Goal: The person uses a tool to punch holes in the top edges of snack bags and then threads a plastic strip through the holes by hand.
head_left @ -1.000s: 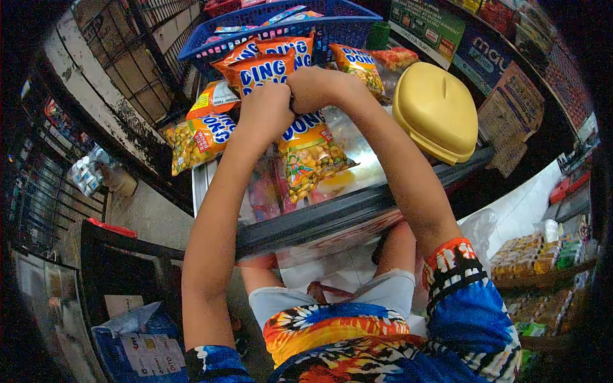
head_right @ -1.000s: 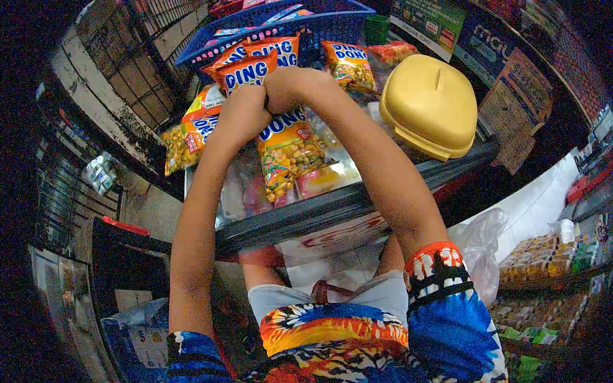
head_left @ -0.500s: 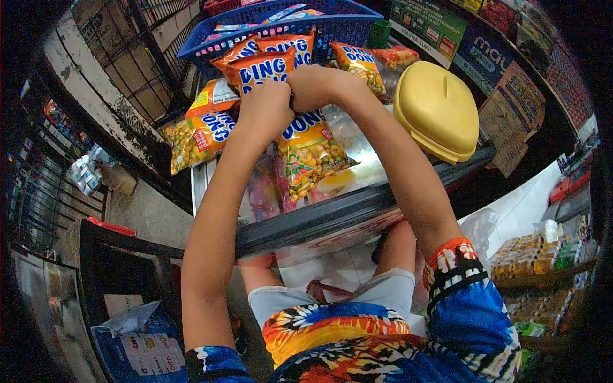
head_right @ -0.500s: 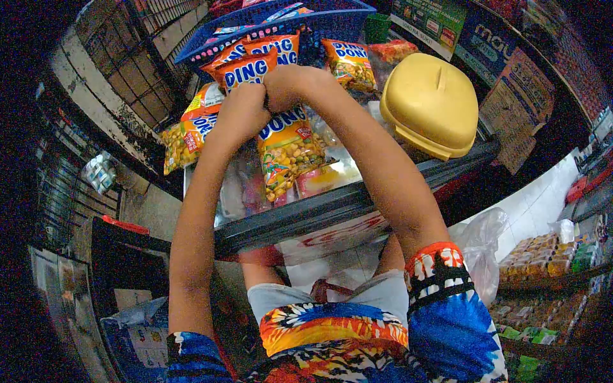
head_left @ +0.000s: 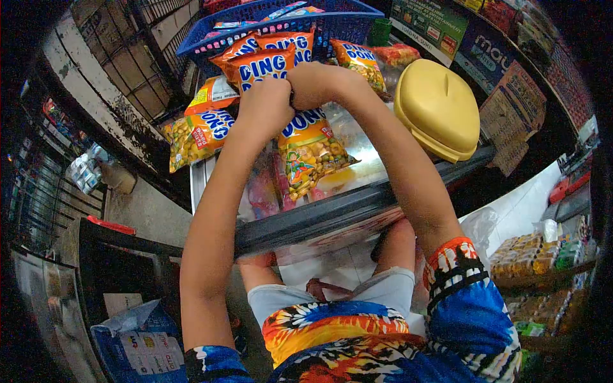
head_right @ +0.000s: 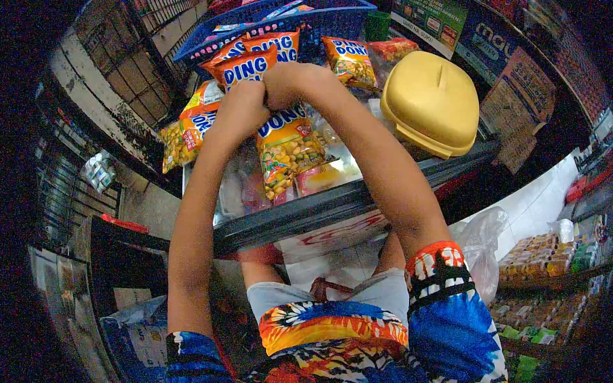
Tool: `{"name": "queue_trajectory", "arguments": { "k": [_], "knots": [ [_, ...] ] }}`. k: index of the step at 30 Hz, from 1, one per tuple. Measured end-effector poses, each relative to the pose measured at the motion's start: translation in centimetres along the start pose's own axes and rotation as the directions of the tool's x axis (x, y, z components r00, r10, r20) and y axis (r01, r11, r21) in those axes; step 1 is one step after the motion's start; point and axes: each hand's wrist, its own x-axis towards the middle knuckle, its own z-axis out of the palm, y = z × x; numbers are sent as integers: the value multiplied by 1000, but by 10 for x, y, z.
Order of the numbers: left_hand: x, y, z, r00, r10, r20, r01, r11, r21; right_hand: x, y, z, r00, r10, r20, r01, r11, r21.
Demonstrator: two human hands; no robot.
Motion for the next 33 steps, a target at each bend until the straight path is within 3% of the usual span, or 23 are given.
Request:
{"name": "queue_trajectory", "arguments": {
  "k": [6, 8, 14, 33],
  "knots": [
    [-1, 2, -1, 1000, -11, -8, 11, 1000, 8, -2, -2, -4, 1000, 2, 5, -2, 1000, 1],
    [0, 1, -1, 1000, -9, -7, 9, 1000, 13, -1, -4, -6, 996, 51, 76, -50, 999, -17],
    [1, -2, 3, 998, 35, -51, -35, 999, 15, 1, -3, -4, 997, 49, 64, -48, 999, -22],
    [0, 0, 2, 1000, 15, 15, -16, 999, 48, 4, 2, 1, 999, 21, 48, -20, 1000, -5]
  ]
}}
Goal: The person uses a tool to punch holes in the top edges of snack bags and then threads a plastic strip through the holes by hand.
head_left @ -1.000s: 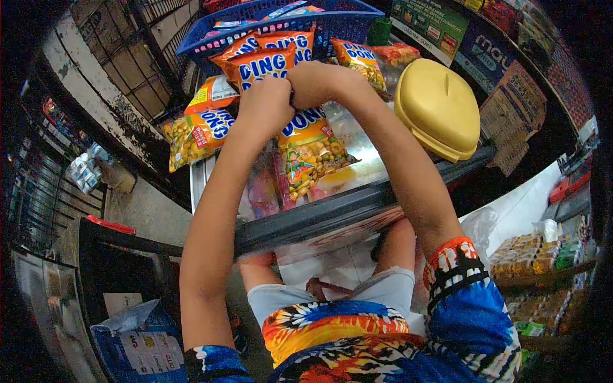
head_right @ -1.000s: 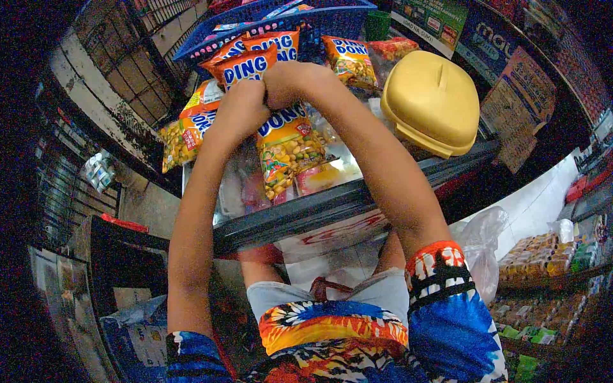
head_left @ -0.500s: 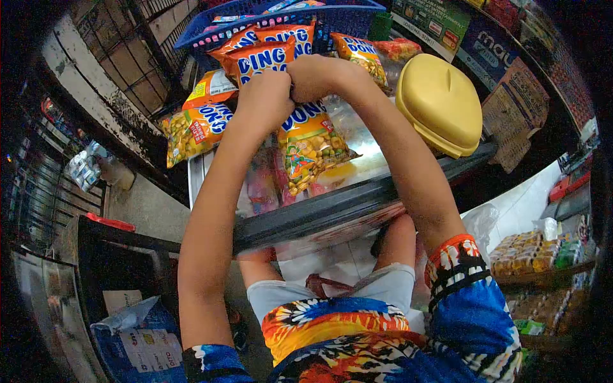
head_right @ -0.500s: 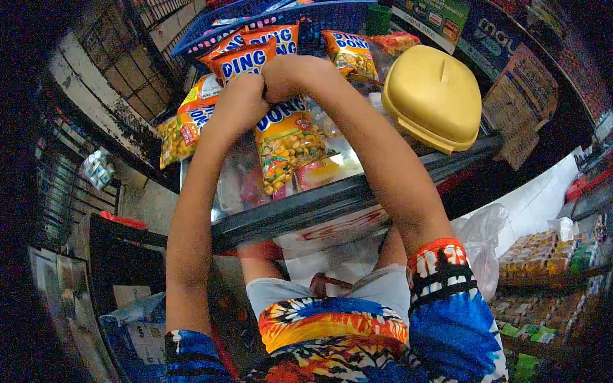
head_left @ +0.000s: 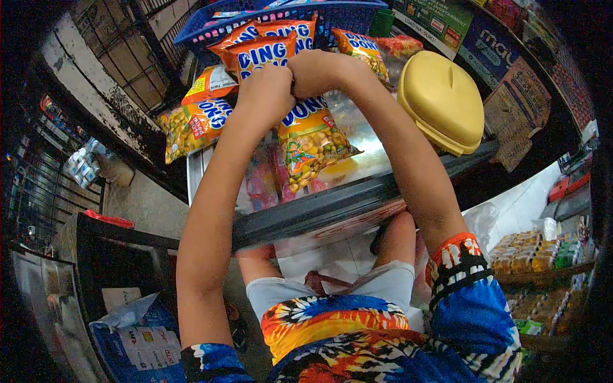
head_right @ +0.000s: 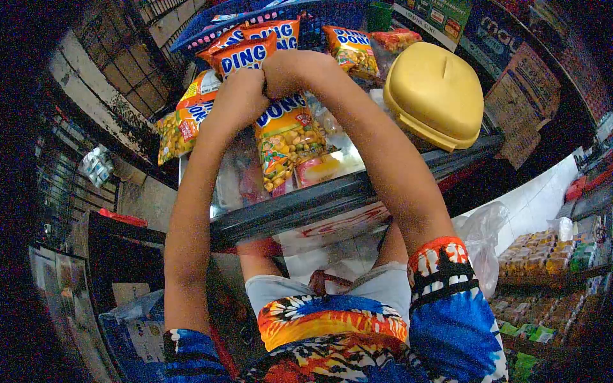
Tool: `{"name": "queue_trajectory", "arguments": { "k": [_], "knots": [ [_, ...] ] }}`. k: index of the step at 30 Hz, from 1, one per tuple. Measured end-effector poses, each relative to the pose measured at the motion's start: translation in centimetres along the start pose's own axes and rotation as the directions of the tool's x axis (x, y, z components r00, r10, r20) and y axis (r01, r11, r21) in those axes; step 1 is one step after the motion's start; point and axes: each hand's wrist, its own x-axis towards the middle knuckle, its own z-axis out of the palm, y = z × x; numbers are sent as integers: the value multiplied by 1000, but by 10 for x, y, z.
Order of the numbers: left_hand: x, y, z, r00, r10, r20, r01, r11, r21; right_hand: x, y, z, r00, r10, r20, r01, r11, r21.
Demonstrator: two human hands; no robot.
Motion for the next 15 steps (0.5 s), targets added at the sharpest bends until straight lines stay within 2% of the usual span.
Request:
{"name": "queue_trajectory", "arguments": {
  "k": [12, 15],
  "knots": [
    [0, 0, 0, 999, -11, -37, 9, 998, -68, 4, 2, 4, 1000, 10, 7, -10, 1000, -11],
    [1, 0, -1, 1000, -7, 27, 6, 1000, 6, 5, 3, 6, 999, 39, 16, -39, 999, -11]
  ]
}}
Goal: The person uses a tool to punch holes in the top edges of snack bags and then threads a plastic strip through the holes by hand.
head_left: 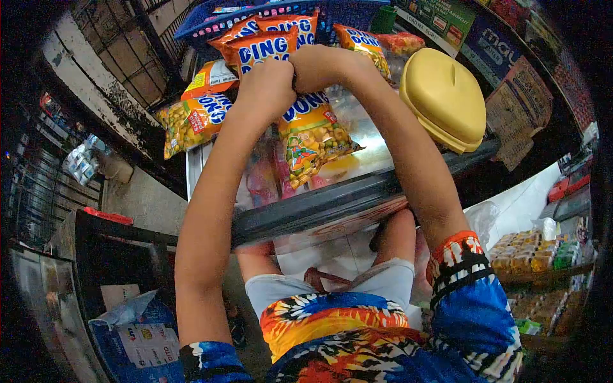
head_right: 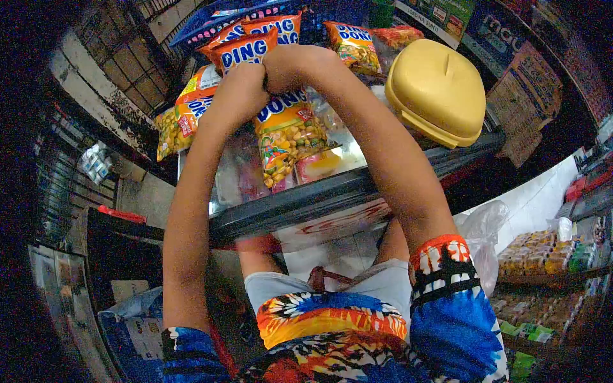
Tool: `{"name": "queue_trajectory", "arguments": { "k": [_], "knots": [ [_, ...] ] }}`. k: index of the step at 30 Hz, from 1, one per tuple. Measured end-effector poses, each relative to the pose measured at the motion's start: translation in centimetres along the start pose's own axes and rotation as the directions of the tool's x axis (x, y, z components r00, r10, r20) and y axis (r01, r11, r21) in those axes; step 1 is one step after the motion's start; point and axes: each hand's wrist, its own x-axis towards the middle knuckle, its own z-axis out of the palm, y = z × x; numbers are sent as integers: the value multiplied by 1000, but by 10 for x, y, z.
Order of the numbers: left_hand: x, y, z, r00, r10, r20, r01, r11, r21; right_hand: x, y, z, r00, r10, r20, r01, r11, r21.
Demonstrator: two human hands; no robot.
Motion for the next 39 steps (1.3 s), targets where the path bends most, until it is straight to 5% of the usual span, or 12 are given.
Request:
{"name": "queue_trajectory", "arguments": {
  "k": [39],
  "knots": [
    [-3, 0, -1, 1000, 18, -23, -19, 999, -36, -5, -3, -3, 997, -70, -14, 69, 997, -29]
  ]
}}
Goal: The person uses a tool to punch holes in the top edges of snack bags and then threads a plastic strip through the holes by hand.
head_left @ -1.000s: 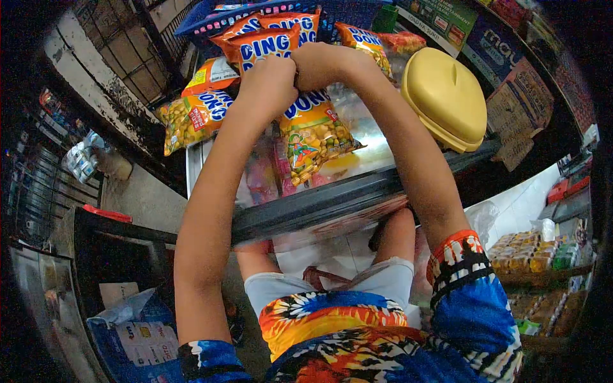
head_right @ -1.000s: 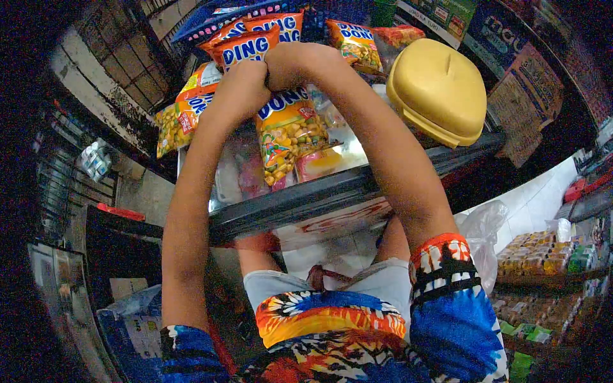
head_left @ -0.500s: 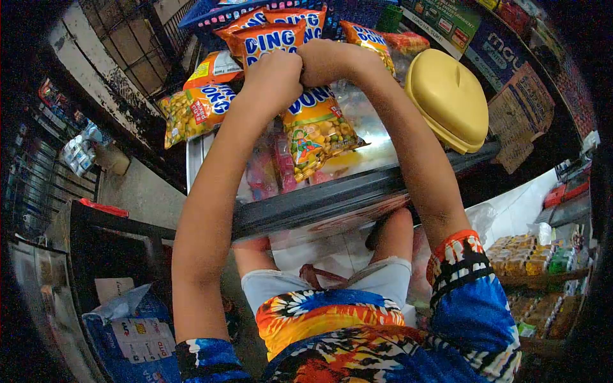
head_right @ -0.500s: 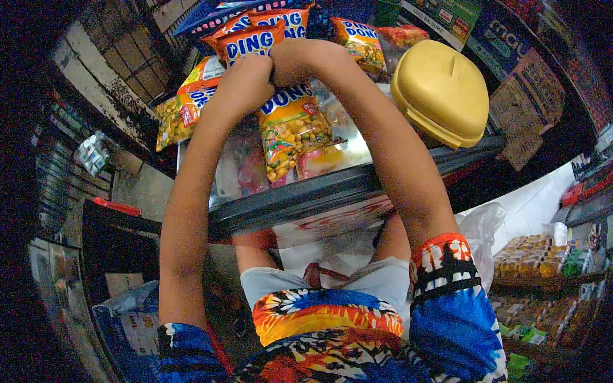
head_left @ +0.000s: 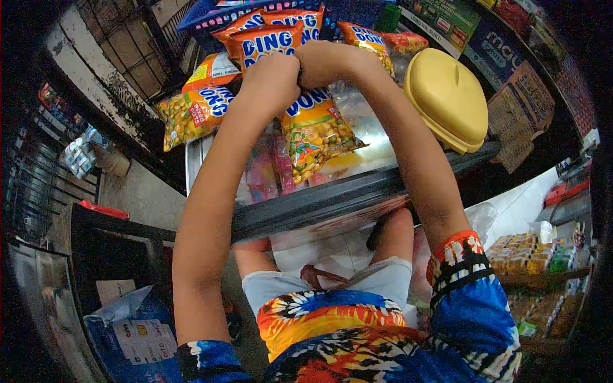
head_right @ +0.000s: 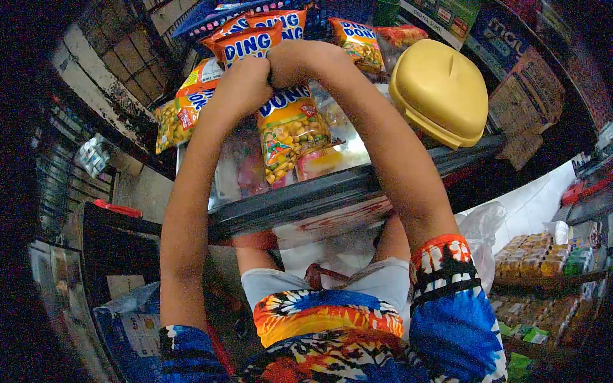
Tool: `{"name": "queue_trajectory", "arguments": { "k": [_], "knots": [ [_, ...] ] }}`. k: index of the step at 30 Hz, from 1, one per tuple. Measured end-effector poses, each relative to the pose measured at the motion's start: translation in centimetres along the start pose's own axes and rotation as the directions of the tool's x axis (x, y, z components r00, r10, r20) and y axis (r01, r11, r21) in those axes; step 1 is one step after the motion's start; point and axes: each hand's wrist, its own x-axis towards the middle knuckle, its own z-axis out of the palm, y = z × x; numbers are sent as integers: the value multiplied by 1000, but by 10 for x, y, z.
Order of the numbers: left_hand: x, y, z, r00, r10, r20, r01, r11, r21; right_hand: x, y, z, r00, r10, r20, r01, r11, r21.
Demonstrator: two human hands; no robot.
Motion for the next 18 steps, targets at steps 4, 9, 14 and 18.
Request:
{"name": "queue_trajectory", "arguments": {
  "k": [4, 9, 14, 18],
  "knots": [
    [0, -1, 2, 1000, 12, -11, -12, 1000, 13, 0, -1, 0, 1000, 30, 5, -30, 999, 18],
    [2, -1, 1, 1000, 0, 29, -1, 999, 48, -2, -2, -2, 999, 48, 13, -48, 998, 28],
    [1, 0, -1, 999, -1, 35, 0, 999, 45, 0, -1, -1, 1000, 27, 8, -27, 999, 24],
    [2, -2, 3, 999, 5, 34, -6, 999, 34, 3, 1, 2, 998, 53, 25, -54, 998, 23]
  ]
}}
